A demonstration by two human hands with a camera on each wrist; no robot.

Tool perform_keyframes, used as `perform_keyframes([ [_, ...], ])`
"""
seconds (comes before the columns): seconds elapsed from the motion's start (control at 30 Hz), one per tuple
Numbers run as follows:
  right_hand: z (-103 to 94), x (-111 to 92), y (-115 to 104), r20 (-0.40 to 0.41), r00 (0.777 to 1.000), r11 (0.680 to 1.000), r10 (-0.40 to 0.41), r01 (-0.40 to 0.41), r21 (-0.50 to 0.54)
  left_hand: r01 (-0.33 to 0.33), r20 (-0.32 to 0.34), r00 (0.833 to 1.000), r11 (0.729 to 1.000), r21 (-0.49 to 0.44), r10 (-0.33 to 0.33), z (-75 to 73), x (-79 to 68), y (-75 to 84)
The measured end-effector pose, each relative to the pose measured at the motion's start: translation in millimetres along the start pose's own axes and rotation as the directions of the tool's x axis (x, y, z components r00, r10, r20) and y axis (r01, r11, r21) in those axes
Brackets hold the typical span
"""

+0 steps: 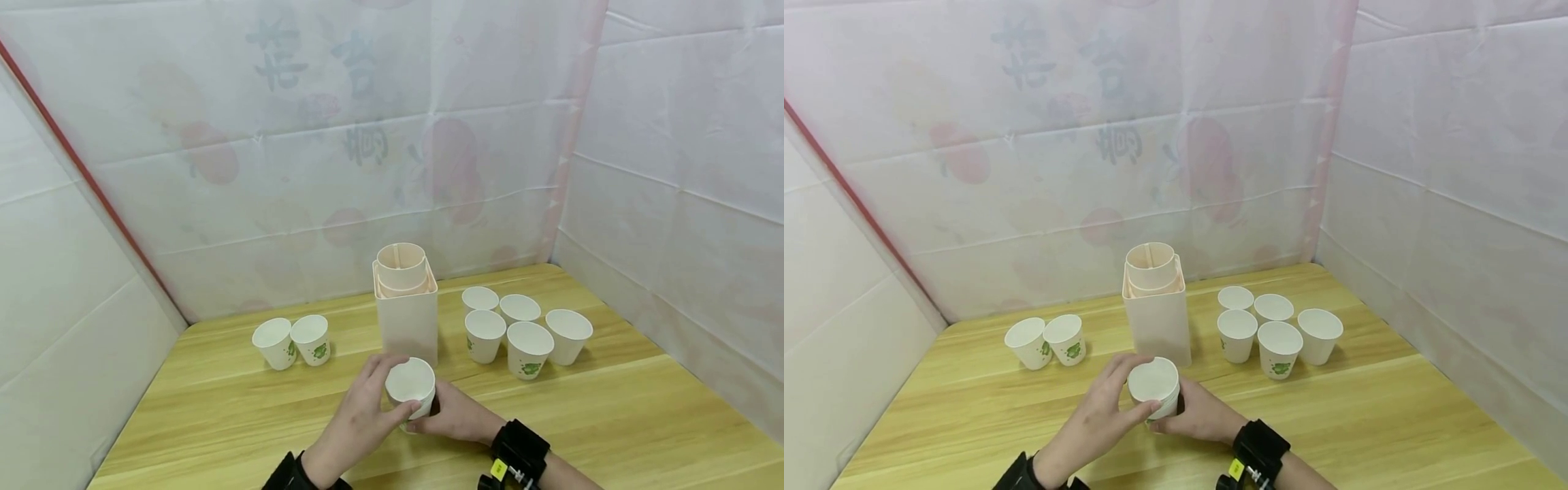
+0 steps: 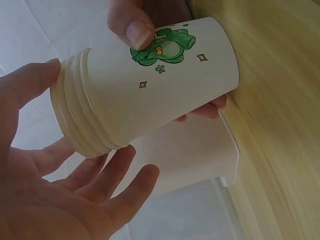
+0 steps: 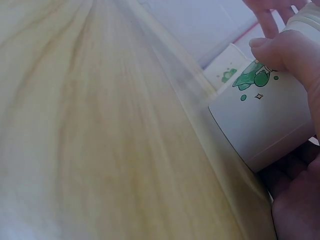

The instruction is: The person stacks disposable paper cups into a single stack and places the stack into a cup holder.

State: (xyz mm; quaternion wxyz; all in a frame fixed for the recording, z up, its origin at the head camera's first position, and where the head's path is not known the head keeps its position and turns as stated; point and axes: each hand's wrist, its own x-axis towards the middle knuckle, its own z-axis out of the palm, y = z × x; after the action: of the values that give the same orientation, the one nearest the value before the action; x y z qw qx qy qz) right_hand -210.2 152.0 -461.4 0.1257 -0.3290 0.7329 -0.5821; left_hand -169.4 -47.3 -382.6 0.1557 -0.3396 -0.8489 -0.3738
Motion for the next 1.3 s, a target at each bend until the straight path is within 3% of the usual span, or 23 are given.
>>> perform_keyframes([
  [0.33, -1.9, -1, -1, -0.007, 1.000, 1.000, 0.010, -0.010, -0.014, 0.051, 0.067, 0.996, 0.999, 0.013, -0.052, -3.7, 0.2, -0.7],
  [0.47, -2.1, -1, -1, -0.009, 1.000, 1.000, 0.016, -0.017, -0.015, 0.132, 0.069, 0.989, 0.991, 0.008, -0.132, -17.6, 1.3, -2.1],
  [0.7, -2.4, 0, -2, -0.005, 1.000, 0.999, 0.025, -0.025, -0.029, 0.209, -0.095, 0.974, 0.978, 0.013, -0.207, -54.1, 2.7, -16.1],
  [0.93, -1.6, 0, -1, -0.004, 0.999, 0.999, 0.035, -0.035, -0.027, 0.256, -0.183, 0.953, 0.964, 0.074, -0.240, -90.7, -0.3, -39.4],
  [1.1, -1.0, 0, -2, -0.005, 0.999, 0.999, 0.037, -0.037, -0.016, 0.334, -0.252, 0.919, 0.938, 0.092, -0.303, -110.8, -1.5, -62.1],
  [1.3, -1.1, 1, 0, 0.004, 0.999, 0.999, 0.037, -0.037, -0.010, 0.444, -0.328, 0.851, 0.896, 0.033, -0.410, -127.5, -6.5, -87.6],
])
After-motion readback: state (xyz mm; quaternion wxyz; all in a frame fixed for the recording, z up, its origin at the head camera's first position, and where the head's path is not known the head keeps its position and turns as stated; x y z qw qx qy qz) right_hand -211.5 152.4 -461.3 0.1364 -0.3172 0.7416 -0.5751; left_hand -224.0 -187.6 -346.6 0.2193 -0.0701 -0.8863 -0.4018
